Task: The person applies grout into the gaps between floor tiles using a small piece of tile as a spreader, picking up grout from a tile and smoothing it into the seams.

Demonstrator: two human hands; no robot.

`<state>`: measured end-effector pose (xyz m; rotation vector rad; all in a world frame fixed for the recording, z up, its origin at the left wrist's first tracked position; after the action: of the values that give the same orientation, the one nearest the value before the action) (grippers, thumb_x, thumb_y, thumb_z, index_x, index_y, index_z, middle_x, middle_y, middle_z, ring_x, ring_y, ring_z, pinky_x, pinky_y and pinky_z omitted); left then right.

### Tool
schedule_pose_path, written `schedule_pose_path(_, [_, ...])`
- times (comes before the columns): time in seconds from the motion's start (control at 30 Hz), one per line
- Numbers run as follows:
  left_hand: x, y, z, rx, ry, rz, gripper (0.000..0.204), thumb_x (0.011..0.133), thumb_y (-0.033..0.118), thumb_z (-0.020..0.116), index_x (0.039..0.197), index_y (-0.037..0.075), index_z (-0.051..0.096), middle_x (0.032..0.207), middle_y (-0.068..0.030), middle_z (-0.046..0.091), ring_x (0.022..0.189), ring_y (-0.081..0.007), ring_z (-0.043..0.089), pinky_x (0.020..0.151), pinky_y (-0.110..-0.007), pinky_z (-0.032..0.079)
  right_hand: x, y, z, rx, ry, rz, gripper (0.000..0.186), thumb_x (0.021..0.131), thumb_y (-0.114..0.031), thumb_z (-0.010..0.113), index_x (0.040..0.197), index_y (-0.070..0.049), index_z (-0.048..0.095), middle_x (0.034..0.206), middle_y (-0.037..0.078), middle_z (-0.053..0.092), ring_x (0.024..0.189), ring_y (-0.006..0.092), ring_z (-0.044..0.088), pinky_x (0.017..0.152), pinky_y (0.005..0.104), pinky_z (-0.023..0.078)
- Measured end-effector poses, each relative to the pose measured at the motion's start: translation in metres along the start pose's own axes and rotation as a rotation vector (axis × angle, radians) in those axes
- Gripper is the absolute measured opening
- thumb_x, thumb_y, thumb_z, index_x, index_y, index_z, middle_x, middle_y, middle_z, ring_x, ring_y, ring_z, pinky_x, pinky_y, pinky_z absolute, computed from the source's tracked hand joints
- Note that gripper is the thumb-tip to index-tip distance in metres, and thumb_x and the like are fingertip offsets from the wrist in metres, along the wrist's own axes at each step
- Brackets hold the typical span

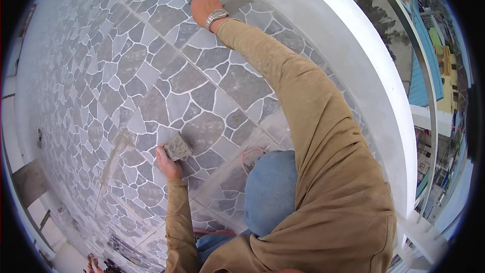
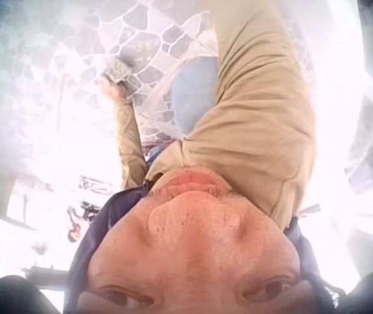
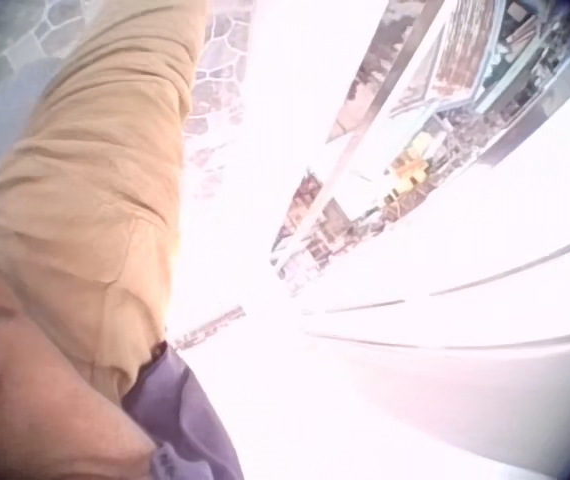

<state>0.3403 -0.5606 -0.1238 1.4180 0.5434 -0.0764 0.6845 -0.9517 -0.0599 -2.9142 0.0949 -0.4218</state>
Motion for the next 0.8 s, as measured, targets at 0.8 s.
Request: schedule_pose_path(0.8, [-0.003, 0.002, 0.0, -0.018, 0.022, -0.024, 0.036, 0.11, 0.038, 0.038, 0.111, 0.007, 0.056, 0.095, -0.006, 0.06, 0.078, -0.0167, 0.066, 0.055, -0.031, 0.054, -0.02, 0.082, -0.006, -0.308, 0.194, 0.076, 0.031, 0.086, -0.016, 0.061, 0.106, 0.007, 0.065, 0.107, 0.023, 0.067, 0.103, 0.0352, 0.062, 0.078, 0.042, 0.059])
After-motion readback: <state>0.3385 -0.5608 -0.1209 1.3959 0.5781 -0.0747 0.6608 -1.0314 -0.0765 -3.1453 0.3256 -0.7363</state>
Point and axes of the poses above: each hand's wrist, its own x-axis towards the middle knuckle, its own z-axis out of the palm, y = z × x, the point moved 3 cm from there along x, towards the middle knuckle
